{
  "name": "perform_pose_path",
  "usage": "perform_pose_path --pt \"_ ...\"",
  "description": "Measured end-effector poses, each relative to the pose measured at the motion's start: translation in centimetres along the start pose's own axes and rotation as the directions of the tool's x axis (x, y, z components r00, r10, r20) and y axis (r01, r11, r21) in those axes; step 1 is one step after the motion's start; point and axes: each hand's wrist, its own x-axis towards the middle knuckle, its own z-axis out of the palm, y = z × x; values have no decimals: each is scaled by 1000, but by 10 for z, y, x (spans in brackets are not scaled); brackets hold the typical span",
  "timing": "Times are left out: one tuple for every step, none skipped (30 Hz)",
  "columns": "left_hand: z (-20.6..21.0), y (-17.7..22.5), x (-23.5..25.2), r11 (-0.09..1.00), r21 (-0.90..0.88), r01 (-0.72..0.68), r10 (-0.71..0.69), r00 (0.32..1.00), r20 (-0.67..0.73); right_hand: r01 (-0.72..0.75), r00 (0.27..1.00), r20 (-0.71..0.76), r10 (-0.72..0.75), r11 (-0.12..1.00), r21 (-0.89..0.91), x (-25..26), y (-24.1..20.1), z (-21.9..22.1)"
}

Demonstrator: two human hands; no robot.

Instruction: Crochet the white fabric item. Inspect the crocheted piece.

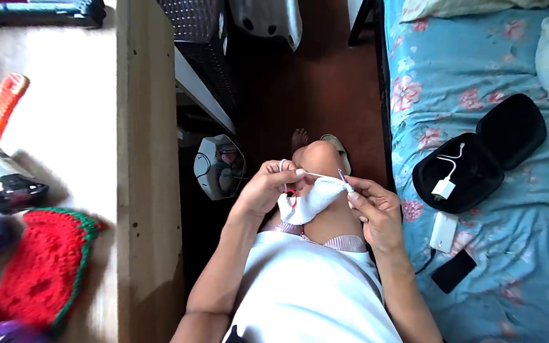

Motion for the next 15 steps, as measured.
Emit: perform_pose_path --pt "-8 2 -1 999 -48 4 -1 998 58 -15 1000 3 15 1000 12 0 0 -1" --pt "-11 3 -2 995 -104 -3 13 996 90 -25 1000 9 25 999 21 0 0 -1" --pt "-11 4 -2 989 -147 -21 36 995 96 -33 999 15 32 999 23 0 0 0" --pt "-8 4 -2 983 -176 -47 65 993 98 -36 999 17 35 999 25 0 1 1" --pt "-3 3 -2 982 -174 -70 89 991 105 -36 999 14 35 999 20 0 2 2" --pt "5 3 -1 987 -137 -84 101 988 120 -30 1000 11 30 1000 4 -1 3 4" --pt "15 3 0 994 -66 -87 95 987 128 -16 1000 9 16 1000 -14 -2 3 5" --pt "26 2 1 997 3 -74 73 990 120 7 1000 10 -6 999 -33 -3 3 7" --pt "36 1 3 996 63 -62 55 993 102 31 999 10 -31 998 -61 -5 3 8" --pt "44 -2 4 991 118 -63 54 995 78 58 998 7 -57 994 -93 -6 3 8" --pt "50 -4 6 985 159 -74 67 997 48 84 996 1 -85 989 -125 -8 2 8" --pt "54 -7 7 978 186 -91 90 996 15 113 993 -5 -116 981 -159 -9 2 7" --pt "57 -9 8 974 202 -106 111 994 -13 140 989 -12 -145 970 -199 -10 2 6" --pt "59 -10 9 970 215 -114 123 992 -32 162 985 -19 -172 956 -243 -11 2 6" --pt "61 -10 10 968 223 -116 129 991 -45 187 979 -22 -201 940 -287 -12 2 4"
